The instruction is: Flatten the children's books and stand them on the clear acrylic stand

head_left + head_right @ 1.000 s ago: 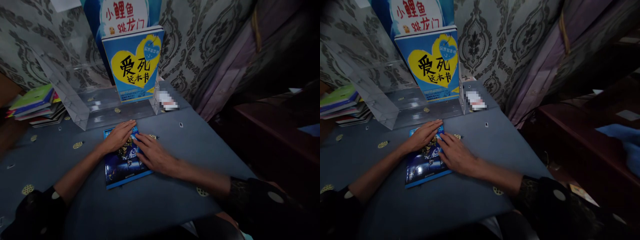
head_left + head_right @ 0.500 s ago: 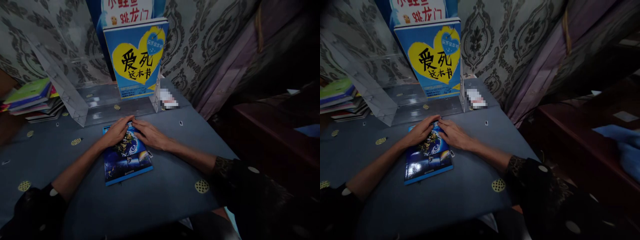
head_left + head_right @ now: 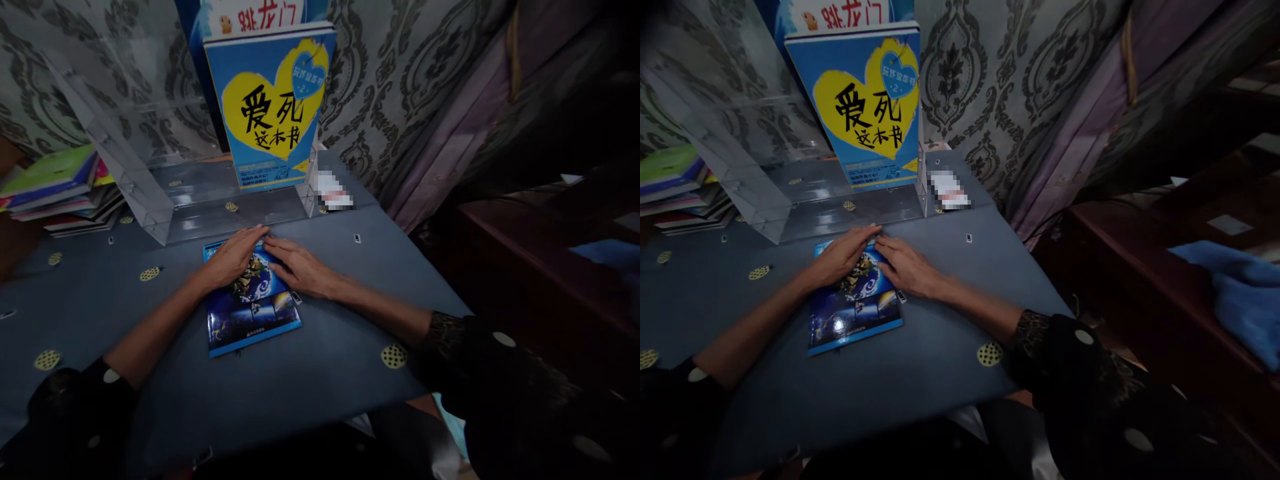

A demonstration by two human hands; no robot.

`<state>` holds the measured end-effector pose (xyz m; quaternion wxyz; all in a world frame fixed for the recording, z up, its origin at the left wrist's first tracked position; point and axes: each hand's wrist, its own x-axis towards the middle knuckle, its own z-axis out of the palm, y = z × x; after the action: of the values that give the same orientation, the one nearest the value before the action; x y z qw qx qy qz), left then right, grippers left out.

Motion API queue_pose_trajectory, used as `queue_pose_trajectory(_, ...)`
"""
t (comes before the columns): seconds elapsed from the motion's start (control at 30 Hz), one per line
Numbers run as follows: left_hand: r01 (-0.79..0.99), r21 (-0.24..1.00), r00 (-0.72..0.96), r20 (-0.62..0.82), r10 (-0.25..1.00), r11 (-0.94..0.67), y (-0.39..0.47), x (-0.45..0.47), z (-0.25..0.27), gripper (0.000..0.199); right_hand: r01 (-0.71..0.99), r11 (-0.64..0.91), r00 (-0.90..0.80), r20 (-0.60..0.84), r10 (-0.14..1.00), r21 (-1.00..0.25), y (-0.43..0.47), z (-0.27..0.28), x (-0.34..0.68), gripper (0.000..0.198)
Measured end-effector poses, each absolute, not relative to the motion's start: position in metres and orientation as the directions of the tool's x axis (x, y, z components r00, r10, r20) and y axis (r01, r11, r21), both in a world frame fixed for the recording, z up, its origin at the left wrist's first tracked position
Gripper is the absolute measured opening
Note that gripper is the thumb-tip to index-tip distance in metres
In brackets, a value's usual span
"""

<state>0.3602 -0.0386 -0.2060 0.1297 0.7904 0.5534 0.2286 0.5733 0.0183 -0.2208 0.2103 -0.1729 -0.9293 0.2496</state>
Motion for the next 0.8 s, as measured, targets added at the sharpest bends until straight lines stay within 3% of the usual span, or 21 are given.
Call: queue_pose_trajectory(0.8,0.77,0.384,0.448,0.244,0.86,-0.51,-0.091,0.39,-0.2,0.045,0.152,0.843,-0.876,0.324,0.356,-0.516,-0.033,-0.216,0.621,0.043)
